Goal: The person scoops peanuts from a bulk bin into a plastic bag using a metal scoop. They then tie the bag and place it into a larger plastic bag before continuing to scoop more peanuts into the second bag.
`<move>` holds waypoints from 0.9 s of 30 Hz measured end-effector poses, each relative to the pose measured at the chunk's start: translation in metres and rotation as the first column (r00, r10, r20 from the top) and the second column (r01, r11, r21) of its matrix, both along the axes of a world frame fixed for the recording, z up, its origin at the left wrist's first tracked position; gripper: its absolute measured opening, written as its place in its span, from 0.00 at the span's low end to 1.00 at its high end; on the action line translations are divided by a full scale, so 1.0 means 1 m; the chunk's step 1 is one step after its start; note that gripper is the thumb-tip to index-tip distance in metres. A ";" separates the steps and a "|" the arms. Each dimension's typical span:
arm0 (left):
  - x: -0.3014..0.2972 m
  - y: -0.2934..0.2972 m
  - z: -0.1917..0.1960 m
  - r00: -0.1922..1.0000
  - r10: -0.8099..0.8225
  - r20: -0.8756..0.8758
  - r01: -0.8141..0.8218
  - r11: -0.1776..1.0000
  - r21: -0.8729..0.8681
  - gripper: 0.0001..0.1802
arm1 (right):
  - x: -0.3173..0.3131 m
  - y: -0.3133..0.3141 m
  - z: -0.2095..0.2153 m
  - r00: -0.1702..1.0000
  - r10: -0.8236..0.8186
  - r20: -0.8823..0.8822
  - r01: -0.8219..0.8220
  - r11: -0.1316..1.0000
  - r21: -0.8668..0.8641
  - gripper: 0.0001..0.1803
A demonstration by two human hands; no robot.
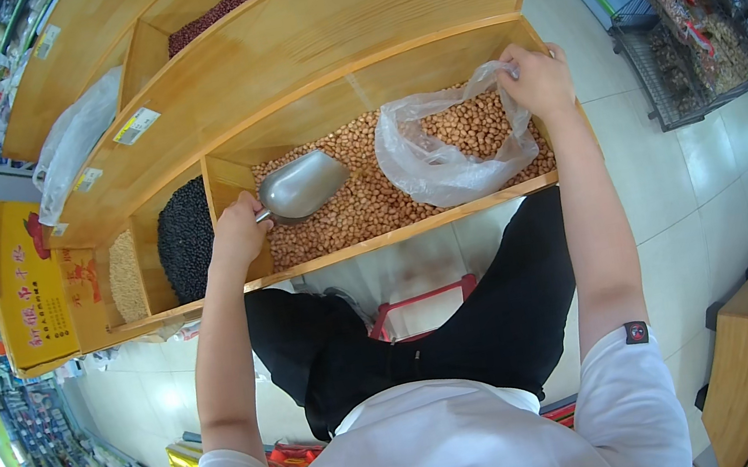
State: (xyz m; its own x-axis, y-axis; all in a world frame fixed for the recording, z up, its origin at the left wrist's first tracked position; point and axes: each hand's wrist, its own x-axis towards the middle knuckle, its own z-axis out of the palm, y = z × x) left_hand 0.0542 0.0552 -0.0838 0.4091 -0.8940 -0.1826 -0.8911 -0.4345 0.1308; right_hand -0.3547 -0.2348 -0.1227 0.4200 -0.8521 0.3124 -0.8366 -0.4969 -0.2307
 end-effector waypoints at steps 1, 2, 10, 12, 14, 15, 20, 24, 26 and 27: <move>0.000 -0.002 -0.004 1.000 0.005 -0.003 -0.005 1.000 0.005 0.17 | -0.001 0.000 0.000 1.000 -0.006 -0.004 0.006 1.000 0.006 0.08; 0.000 -0.004 -0.007 1.000 0.009 -0.005 -0.009 1.000 0.010 0.17 | -0.001 0.000 -0.001 1.000 -0.012 -0.008 0.013 1.000 0.012 0.08; -0.003 -0.028 -0.031 0.992 -0.014 -0.127 0.008 0.999 -0.053 0.18 | -0.002 -0.003 -0.005 1.000 -0.002 -0.007 0.002 1.000 -0.008 0.09; -0.001 -0.033 -0.038 0.982 0.013 -0.189 -0.016 1.000 -0.016 0.19 | 0.000 -0.003 -0.004 0.999 -0.016 -0.031 0.017 1.000 0.018 0.09; 0.002 -0.039 -0.046 0.959 0.055 -0.278 -0.040 0.997 0.058 0.20 | -0.001 -0.003 -0.004 0.999 -0.017 -0.031 0.018 1.000 0.015 0.09; 0.004 -0.039 -0.053 0.942 0.076 -0.328 -0.059 0.996 0.060 0.21 | -0.001 -0.003 -0.004 0.999 -0.017 -0.032 0.018 1.000 0.014 0.09; 0.027 -0.035 -0.086 0.868 0.143 -0.476 -0.109 0.989 0.100 0.26 | 0.000 -0.002 -0.004 1.000 0.004 -0.014 -0.004 1.000 0.000 0.09; 0.032 -0.033 -0.090 0.877 0.148 -0.457 -0.109 0.988 0.109 0.30 | -0.001 -0.003 -0.005 0.999 -0.007 -0.038 0.007 1.000 0.000 0.09; 0.034 -0.032 -0.089 0.884 0.147 -0.445 -0.099 0.987 0.128 0.30 | -0.001 -0.002 -0.004 0.999 -0.008 -0.036 0.008 1.000 0.001 0.09; 0.034 -0.032 -0.090 0.884 0.150 -0.443 -0.096 0.985 0.142 0.31 | -0.001 -0.002 -0.004 0.999 -0.008 -0.036 0.008 1.000 0.001 0.09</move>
State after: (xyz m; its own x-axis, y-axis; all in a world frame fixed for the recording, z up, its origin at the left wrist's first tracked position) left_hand 0.0883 0.0231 -0.1739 0.3642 -0.8043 -0.4696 -0.6859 -0.5727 0.4489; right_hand -0.3554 -0.2366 -0.1263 0.4236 -0.8560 0.2964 -0.8484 -0.4895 -0.2014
